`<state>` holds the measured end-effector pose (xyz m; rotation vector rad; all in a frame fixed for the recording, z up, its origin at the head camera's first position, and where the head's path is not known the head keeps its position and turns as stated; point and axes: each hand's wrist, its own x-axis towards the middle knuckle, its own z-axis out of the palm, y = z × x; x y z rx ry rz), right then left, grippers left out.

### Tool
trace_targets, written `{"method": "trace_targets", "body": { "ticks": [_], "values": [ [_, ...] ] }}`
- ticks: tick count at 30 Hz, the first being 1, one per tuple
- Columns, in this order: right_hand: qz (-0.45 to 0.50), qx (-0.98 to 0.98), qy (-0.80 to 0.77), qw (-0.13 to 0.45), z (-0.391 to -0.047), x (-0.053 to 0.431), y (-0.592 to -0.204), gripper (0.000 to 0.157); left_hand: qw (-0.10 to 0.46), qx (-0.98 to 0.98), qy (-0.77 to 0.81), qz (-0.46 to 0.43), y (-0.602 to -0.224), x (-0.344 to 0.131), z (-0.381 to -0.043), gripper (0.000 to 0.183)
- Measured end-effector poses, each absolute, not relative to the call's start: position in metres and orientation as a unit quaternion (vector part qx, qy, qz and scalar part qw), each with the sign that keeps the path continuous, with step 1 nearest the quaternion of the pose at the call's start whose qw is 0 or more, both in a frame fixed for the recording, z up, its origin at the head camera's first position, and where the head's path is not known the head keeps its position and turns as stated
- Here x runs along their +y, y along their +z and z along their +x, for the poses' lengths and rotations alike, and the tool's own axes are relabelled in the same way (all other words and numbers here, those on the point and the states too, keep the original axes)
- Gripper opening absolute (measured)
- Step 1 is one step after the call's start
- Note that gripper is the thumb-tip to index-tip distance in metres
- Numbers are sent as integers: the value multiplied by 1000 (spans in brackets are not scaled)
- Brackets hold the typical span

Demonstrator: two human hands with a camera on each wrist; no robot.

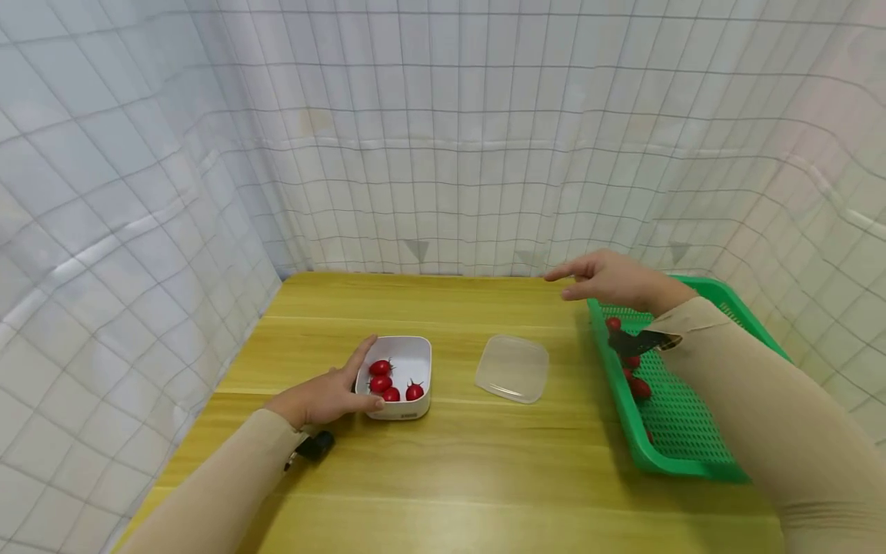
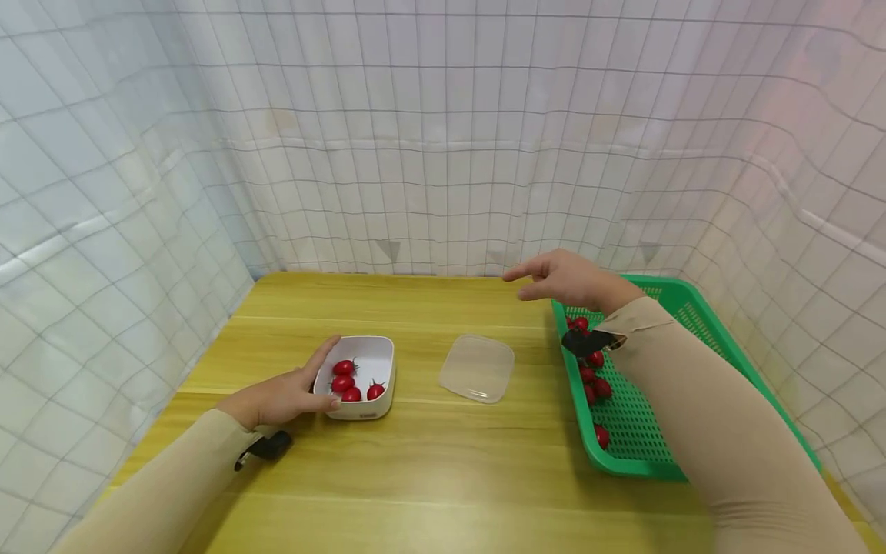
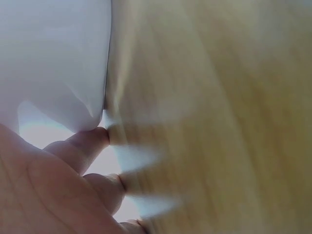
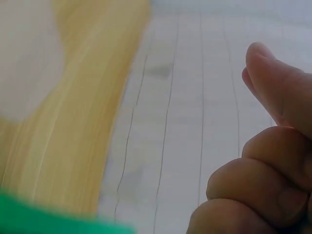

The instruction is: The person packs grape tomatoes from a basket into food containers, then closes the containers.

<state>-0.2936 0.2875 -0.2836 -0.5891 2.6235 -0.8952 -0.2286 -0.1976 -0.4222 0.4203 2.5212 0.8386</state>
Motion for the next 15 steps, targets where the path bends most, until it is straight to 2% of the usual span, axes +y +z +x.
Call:
{"method": "trace_targets", "body": {
  "ticks": [4, 8, 15],
  "values": [
    [-157, 921, -322, 155, -293, 338, -296, 44, 220, 915, 301, 154, -421, -199, -229, 117],
    [-124, 915, -337, 186, -290, 380, -313, 49, 220, 914, 303, 156, -421, -199, -231, 118],
    [-86, 887, -347, 293, -282, 417, -341, 56, 224, 912, 309, 153, -424, -201, -233, 117]
  ]
}}
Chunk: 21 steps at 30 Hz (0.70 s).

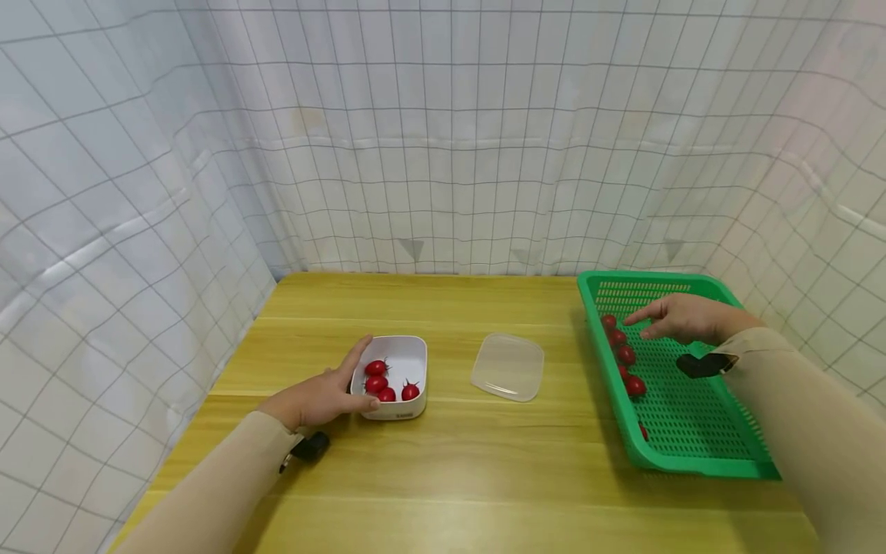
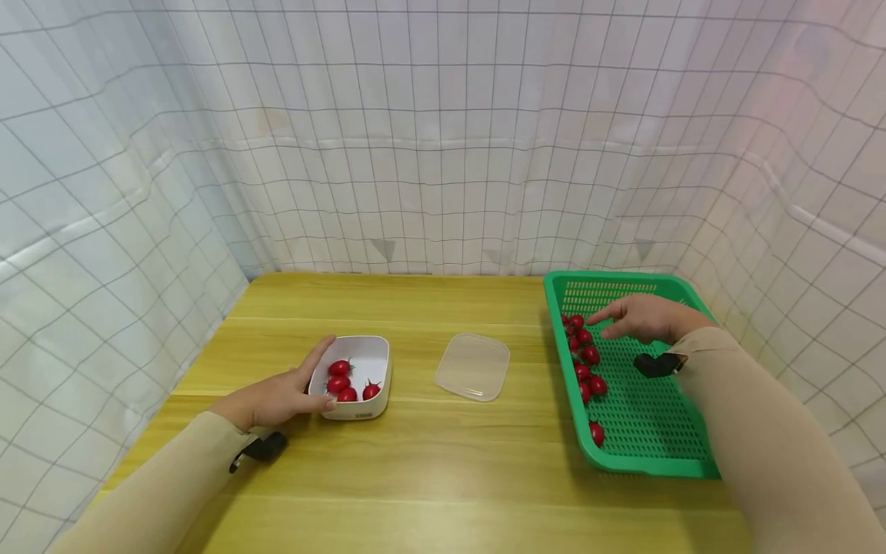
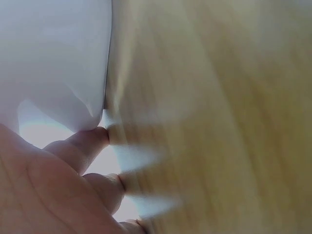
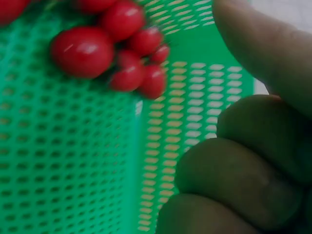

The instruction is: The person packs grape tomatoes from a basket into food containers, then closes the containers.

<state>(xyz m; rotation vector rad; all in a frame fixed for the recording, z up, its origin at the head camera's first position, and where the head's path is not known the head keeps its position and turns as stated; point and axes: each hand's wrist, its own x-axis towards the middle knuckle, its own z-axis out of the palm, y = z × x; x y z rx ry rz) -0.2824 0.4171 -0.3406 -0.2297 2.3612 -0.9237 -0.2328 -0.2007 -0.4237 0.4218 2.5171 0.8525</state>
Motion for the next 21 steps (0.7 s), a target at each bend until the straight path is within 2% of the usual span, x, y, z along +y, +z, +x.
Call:
{"method": "trace_targets", "body": {
  "ticks": [8, 16, 21],
  "values": [
    [-102, 869, -323, 362, -269, 424, -353, 49, 222, 912, 306, 157, -425, -199, -234, 117],
    [-122, 860, -316, 383, -260, 425, -363, 53, 221, 911, 308, 162, -421, -199, -234, 116],
    [-132, 860, -315, 378, -256, 426, -374, 49, 226, 909, 311, 161, -422, -198, -233, 116]
  ]
}}
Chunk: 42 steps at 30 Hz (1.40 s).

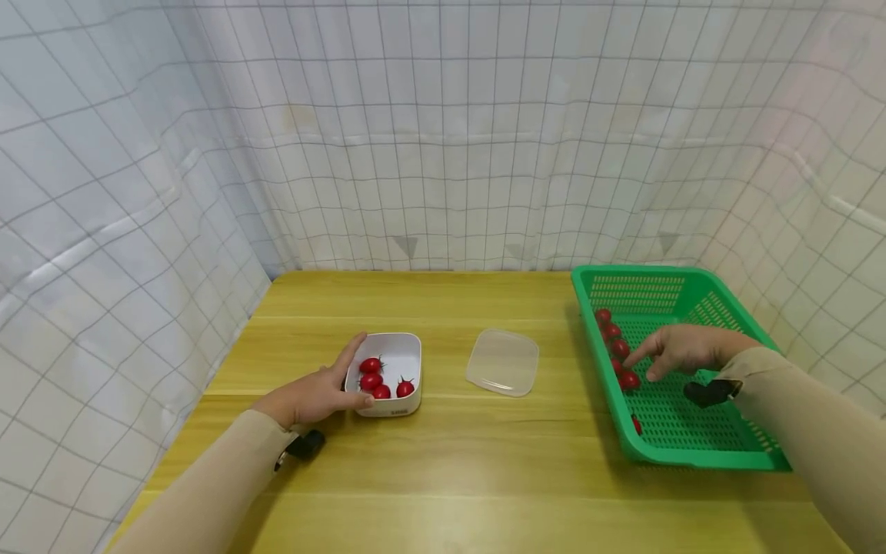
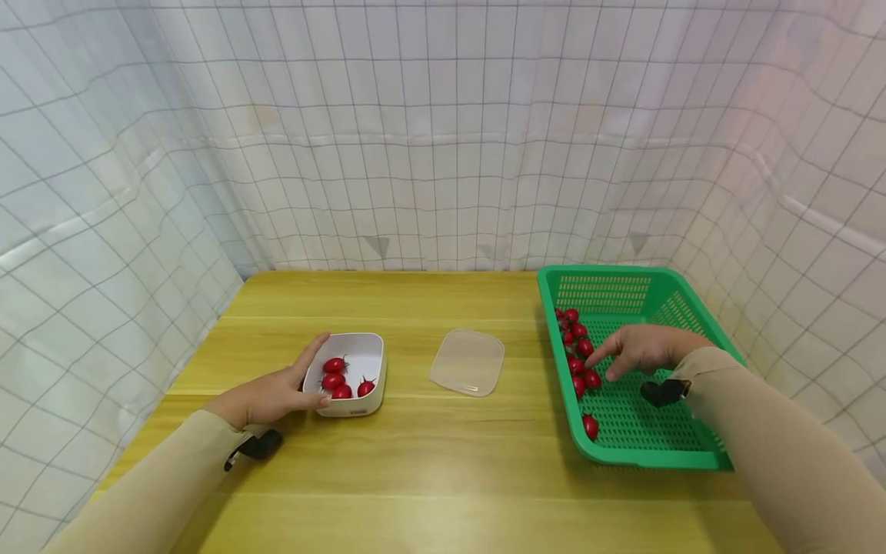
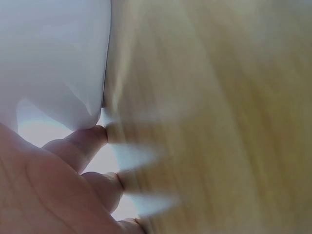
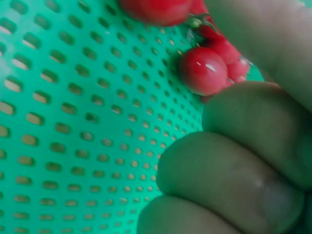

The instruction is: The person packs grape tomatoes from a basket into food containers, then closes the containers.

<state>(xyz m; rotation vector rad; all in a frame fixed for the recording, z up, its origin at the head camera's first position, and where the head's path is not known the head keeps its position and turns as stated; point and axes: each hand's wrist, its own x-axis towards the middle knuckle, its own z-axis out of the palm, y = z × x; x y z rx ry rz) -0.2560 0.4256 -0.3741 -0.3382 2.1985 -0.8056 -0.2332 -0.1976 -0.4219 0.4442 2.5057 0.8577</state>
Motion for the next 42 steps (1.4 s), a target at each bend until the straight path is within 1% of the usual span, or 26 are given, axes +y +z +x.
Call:
{"method": "trace_targets", "body": {
  "ticks": [4, 8, 15, 21, 23, 30, 42],
  "values": [
    [-126, 865, -316, 369, -253, 423, -383, 46, 227, 908, 315, 161, -425, -198, -234, 116],
    [-118, 864, -319, 370, -251, 423, -389, 46, 226, 907, 316, 161, -427, -198, -235, 116],
    [-133, 860, -317, 377, -251, 425, -394, 46, 229, 909, 309, 163, -428, -197, -234, 116],
    [-150, 871, -291, 367, -252, 424, -395, 42, 230, 905, 320, 158, -428, -199, -235, 116],
    [-140, 870, -293, 372, -253, 423, -396, 42, 229, 905, 322, 158, -428, -200, -235, 116],
    [-154, 867, -289, 376, -253, 421, -395, 42, 229, 905, 319, 163, -426, -200, -235, 116],
    [-136, 865, -299, 380, -253, 420, -391, 43, 223, 905, 318, 173, -424, -200, -235, 117]
  ]
}}
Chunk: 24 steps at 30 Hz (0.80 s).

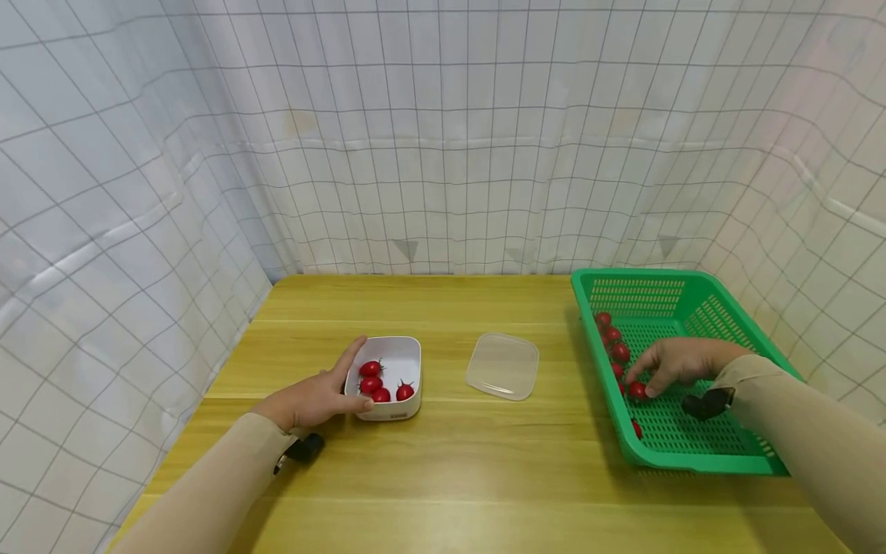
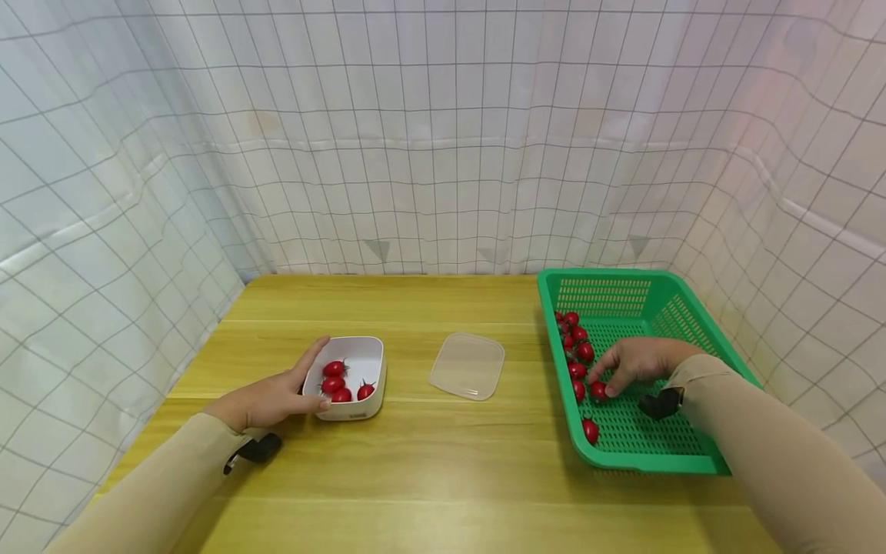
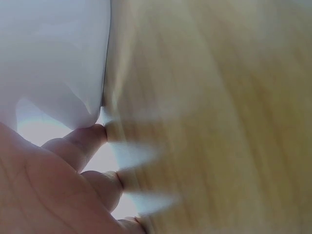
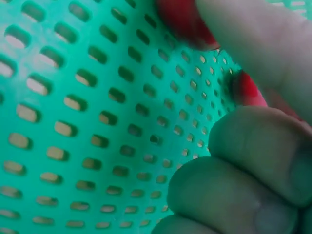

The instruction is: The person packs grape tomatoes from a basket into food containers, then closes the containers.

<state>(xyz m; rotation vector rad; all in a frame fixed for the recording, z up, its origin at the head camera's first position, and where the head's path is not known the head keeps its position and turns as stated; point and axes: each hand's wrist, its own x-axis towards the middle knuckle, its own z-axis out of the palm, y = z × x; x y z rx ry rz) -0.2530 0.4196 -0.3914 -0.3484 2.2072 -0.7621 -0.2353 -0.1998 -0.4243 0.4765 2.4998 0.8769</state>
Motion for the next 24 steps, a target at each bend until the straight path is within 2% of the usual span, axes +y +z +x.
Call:
{"method": "trace_targets", "body": {
  "ticks": [7, 24],
  "values": [
    [-167, 872, -270, 374, -251, 417, -391, 43, 223, 905, 320, 171, -425, -200, -236, 117],
    [-151, 874, -267, 377, -250, 421, -389, 42, 224, 903, 325, 167, -425, -201, -236, 117]
  ]
}}
